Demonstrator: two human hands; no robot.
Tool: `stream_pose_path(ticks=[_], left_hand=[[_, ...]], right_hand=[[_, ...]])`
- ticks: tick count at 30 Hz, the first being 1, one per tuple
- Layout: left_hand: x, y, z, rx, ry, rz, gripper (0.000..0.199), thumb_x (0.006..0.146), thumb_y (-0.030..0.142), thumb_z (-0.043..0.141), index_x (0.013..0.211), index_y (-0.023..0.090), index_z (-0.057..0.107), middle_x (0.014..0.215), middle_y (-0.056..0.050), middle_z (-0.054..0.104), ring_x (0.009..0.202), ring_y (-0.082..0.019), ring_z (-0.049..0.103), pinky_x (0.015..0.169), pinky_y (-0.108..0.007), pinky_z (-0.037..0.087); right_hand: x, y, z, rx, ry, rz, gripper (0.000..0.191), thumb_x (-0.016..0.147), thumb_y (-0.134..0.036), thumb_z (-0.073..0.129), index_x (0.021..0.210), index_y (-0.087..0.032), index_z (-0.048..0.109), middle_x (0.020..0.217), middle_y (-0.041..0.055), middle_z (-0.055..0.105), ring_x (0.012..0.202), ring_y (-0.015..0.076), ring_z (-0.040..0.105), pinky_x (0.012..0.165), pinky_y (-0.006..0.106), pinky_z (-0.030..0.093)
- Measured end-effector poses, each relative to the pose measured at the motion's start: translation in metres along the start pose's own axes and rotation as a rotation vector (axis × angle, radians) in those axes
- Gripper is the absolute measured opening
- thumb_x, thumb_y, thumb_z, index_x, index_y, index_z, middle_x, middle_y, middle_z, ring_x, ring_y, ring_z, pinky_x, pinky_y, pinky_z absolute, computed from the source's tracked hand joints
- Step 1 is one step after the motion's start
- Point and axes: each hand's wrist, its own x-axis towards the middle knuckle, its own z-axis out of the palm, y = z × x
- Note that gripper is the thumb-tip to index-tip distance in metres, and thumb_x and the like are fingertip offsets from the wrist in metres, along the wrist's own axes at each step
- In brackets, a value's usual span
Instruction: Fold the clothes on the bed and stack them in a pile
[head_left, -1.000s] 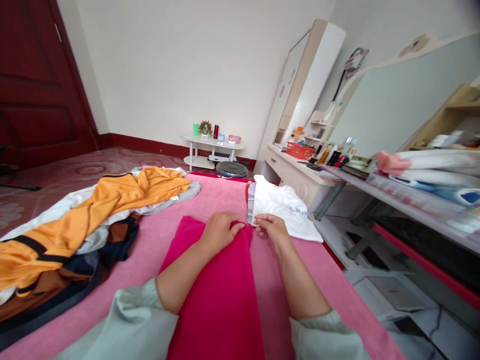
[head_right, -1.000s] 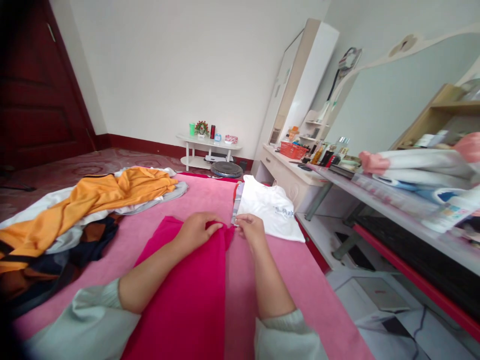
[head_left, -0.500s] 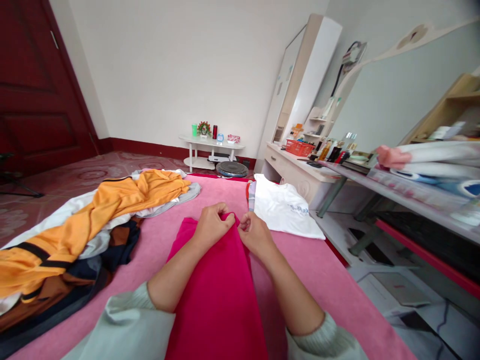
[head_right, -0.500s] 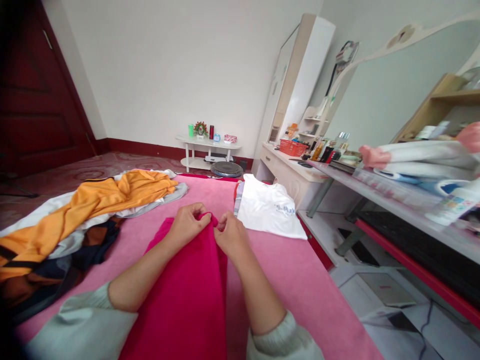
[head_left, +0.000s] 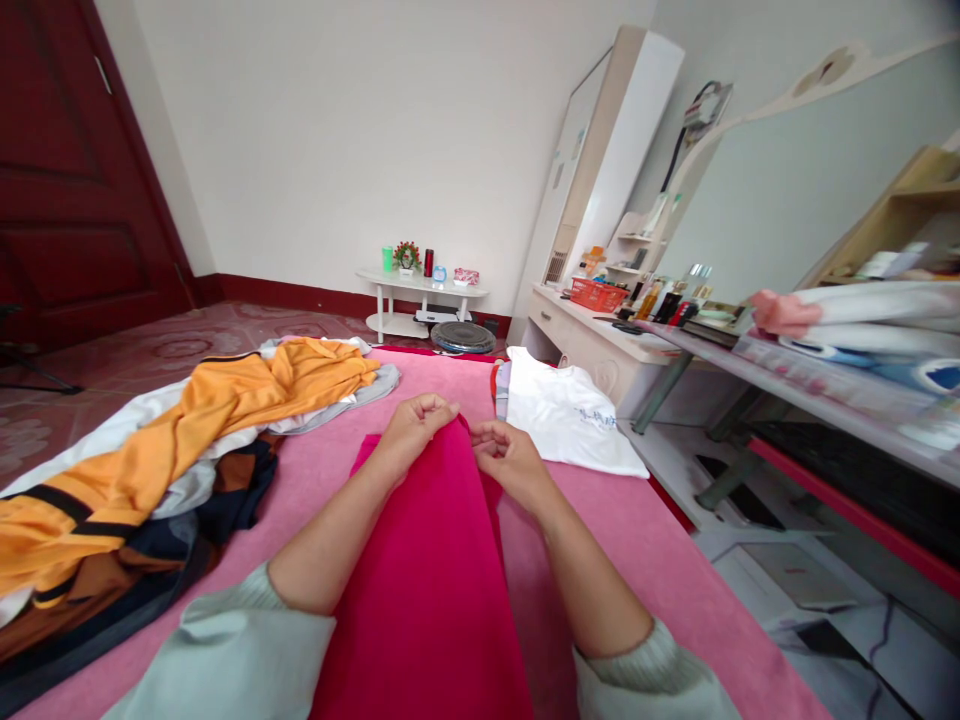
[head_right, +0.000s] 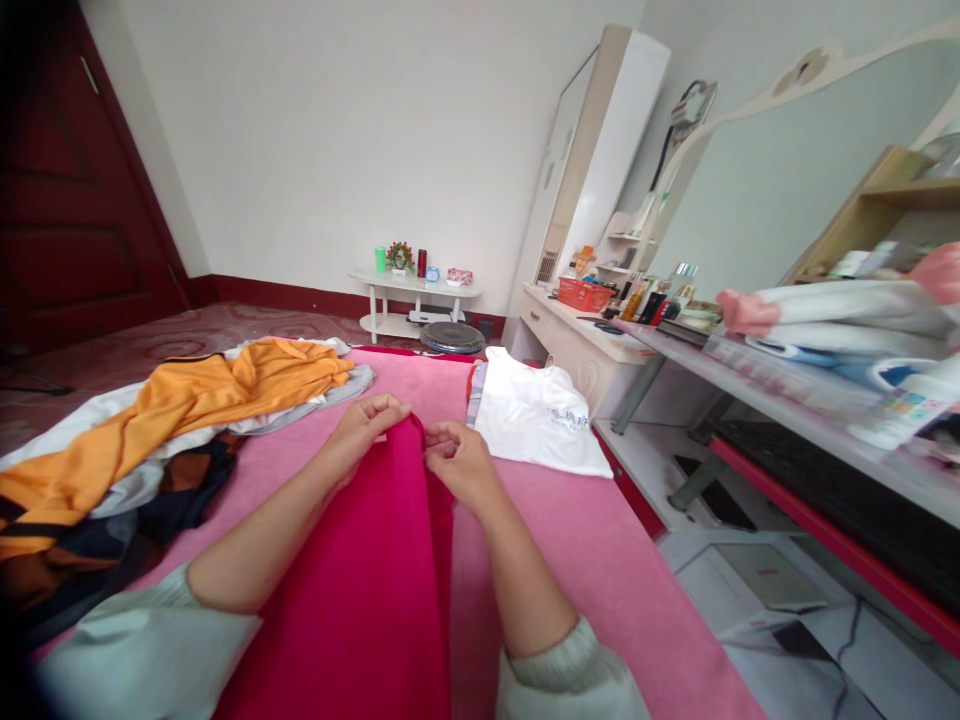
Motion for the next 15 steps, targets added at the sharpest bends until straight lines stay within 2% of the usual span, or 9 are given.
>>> stream_pose_path(ticks=[3,6,9,12,14,15], left_hand=[[-0.002,0.0,0.003,-0.087,-0.026,-0.034,0.032,0.071,0.046,0.065,0.071,0.017,0.053,0.059,0.004,0.056,0.051,-0.009,0.051,0.054,-0.021,0.039],[-0.004,0.0,0.004,-0.142,-0.054,-0.033,0.033,0.071,0.047,0.067,0.074,0.017,0.053,0.059,0.005,0.056,0.051,-0.009,0.051,0.053,-0.02,0.038],[-0.003,-0.001,0.003,-0.161,-0.064,-0.021,0.033,0.07,0.047,0.068,0.076,0.017,0.053,0.06,0.005,0.055,0.051,-0.008,0.05,0.053,-0.019,0.038],[-0.003,-0.002,0.001,-0.158,-0.061,-0.007,0.033,0.07,0.046,0.069,0.08,0.018,0.053,0.059,0.006,0.054,0.049,-0.007,0.047,0.05,-0.018,0.035],[-0.003,-0.002,0.0,-0.14,-0.049,-0.008,0.033,0.071,0.045,0.068,0.086,0.019,0.055,0.056,0.007,0.051,0.045,-0.006,0.044,0.047,-0.018,0.032],[-0.003,-0.001,0.0,-0.126,-0.039,-0.01,0.034,0.072,0.045,0.068,0.091,0.019,0.056,0.054,0.008,0.05,0.044,-0.006,0.043,0.046,-0.017,0.03]], right_hand=[[-0.002,0.001,0.004,-0.126,0.015,-0.043,0.021,0.069,-0.019,0.055,0.085,-0.02,0.068,0.081,0.0001,0.069,0.066,0.0133,0.061,0.063,0.024,0.047],[-0.002,0.007,0.004,-0.228,0.095,-0.077,0.016,0.075,-0.023,0.052,0.077,-0.021,0.067,0.072,-0.0006,0.067,0.064,0.0137,0.059,0.062,0.024,0.046],[0.001,0.013,-0.002,-0.071,0.231,-0.002,0.015,0.075,-0.028,0.051,0.077,-0.019,0.063,0.069,0.0003,0.064,0.06,0.0141,0.06,0.059,0.025,0.047],[0.006,0.015,-0.01,0.121,0.38,0.038,0.017,0.072,-0.03,0.055,0.082,-0.018,0.06,0.078,0.0036,0.067,0.073,0.0165,0.065,0.063,0.026,0.049],[0.008,0.012,-0.013,0.132,0.421,0.034,0.018,0.07,-0.032,0.059,0.082,-0.018,0.06,0.078,0.0038,0.067,0.075,0.0166,0.065,0.064,0.025,0.049],[0.007,0.009,-0.014,0.108,0.407,0.047,0.018,0.07,-0.034,0.06,0.08,-0.018,0.06,0.073,0.0029,0.067,0.07,0.016,0.065,0.061,0.025,0.049]])
